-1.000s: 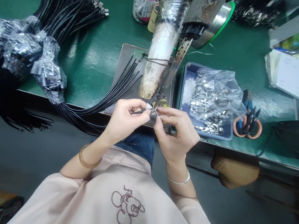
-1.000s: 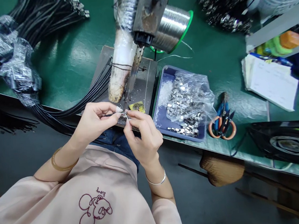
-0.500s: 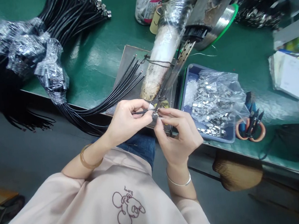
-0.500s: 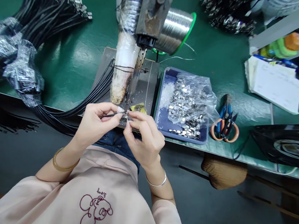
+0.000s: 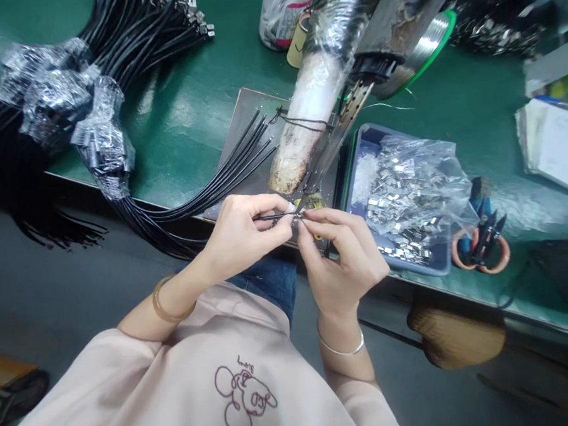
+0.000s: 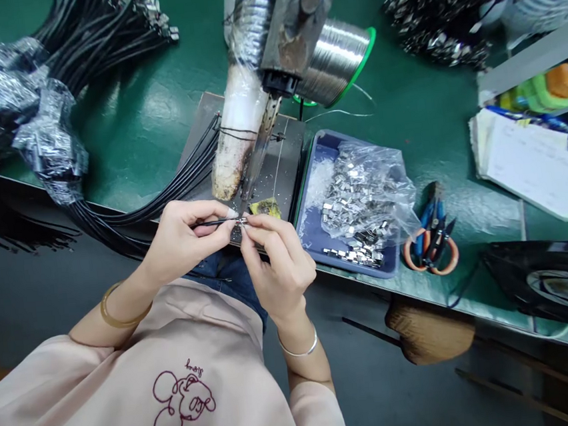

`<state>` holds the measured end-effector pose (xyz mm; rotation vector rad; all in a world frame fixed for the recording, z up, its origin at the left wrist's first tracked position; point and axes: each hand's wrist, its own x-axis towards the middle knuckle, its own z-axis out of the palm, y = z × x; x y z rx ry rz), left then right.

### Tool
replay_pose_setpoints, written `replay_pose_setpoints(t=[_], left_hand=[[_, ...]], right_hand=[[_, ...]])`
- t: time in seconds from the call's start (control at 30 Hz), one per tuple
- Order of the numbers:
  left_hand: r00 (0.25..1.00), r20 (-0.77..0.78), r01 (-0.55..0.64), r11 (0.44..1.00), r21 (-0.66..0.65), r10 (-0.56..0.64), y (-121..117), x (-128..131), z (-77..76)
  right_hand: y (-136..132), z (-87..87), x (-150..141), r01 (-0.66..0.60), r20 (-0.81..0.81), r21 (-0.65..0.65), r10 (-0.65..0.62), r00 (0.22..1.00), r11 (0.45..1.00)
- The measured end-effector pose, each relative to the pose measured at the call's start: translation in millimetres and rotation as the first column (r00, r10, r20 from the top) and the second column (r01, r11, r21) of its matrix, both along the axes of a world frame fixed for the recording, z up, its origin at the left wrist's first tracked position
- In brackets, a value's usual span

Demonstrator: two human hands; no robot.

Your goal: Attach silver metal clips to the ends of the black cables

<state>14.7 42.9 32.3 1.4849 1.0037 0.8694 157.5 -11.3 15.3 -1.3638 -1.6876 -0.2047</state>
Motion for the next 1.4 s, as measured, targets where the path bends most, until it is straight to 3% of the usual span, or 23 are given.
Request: replay_pose_setpoints(t=[0.13,0.37,0.53,0.7,0.77,0.83,0.93,1.0,1.07,1.17,1.23,1.3,1.4], left_hand=[[1.000,-0.002,-0.004,1.000,0.030,0.004,0,-1,-1.4],[0.996,0.064,0.074,0.995,-0.068,-0.070,4,-6,-9.6],[0.988,0.092,0.132,0.989,-0.068,-0.126,0,-4,-12.4],[0.993,0.105,0.062,0.996,-0.071,-0.054,-6,-7,-14.6],[0.981,0.155,0.141,0.979,-0.150,-0.118,-6,-10,-13.6],[0.948,0.222,0.284,0.925,-0.254,-0.230,-4,-14,-12.1],[0.928,0.272,0.335,0.891,-0.307,-0.255,-4,-17,-11.8],[0.943,0.269,0.270,0.921,-0.281,-0.194,-6,-16,-13.4],[0.961,0.238,0.198,0.951,-0.236,-0.141,-10,-13,-15.6],[0.983,0.151,0.119,0.986,-0.118,-0.100,-16,-9,-18.3],[0.991,0.093,0.097,0.995,-0.028,-0.094,-19,-8,-19.5],[0.993,0.067,0.098,0.995,0.020,-0.099,-21,-7,-20.5],[0.993,0.075,0.088,0.996,0.031,-0.090,-22,-8,-21.8]], right_hand=[[-1,0.8,-1,0.006,0.006,0.006,-0.006,1.000,1.000],[-6,-4.6,3,-0.063,0.037,-0.025,0.064,0.997,0.998],[-7,-3.7,5,-0.047,-0.126,-0.112,0.032,0.991,0.993],[-9,-0.9,9,-0.125,-0.375,-0.213,0.038,0.926,0.969],[-9,-1.6,10,-0.194,-0.453,-0.213,0.079,0.888,0.958],[-11,-3.6,11,-0.238,-0.455,-0.200,0.125,0.882,0.950],[-18,-6.8,12,-0.098,-0.338,-0.170,0.035,0.941,0.981],[-24,-6.6,12,0.073,-0.266,-0.147,-0.110,0.958,0.987],[-28,-3.7,10,0.149,-0.158,-0.150,-0.173,0.972,0.977],[-27,2.4,4,0.116,0.087,-0.201,-0.100,0.991,0.973],[-23,4.3,0,0.110,0.158,-0.214,-0.077,0.985,0.971],[-21,3.9,-2,0.099,0.088,-0.254,-0.079,0.993,0.962],[-19,2.2,2,-0.018,-0.234,-0.359,-0.071,0.970,0.933]])
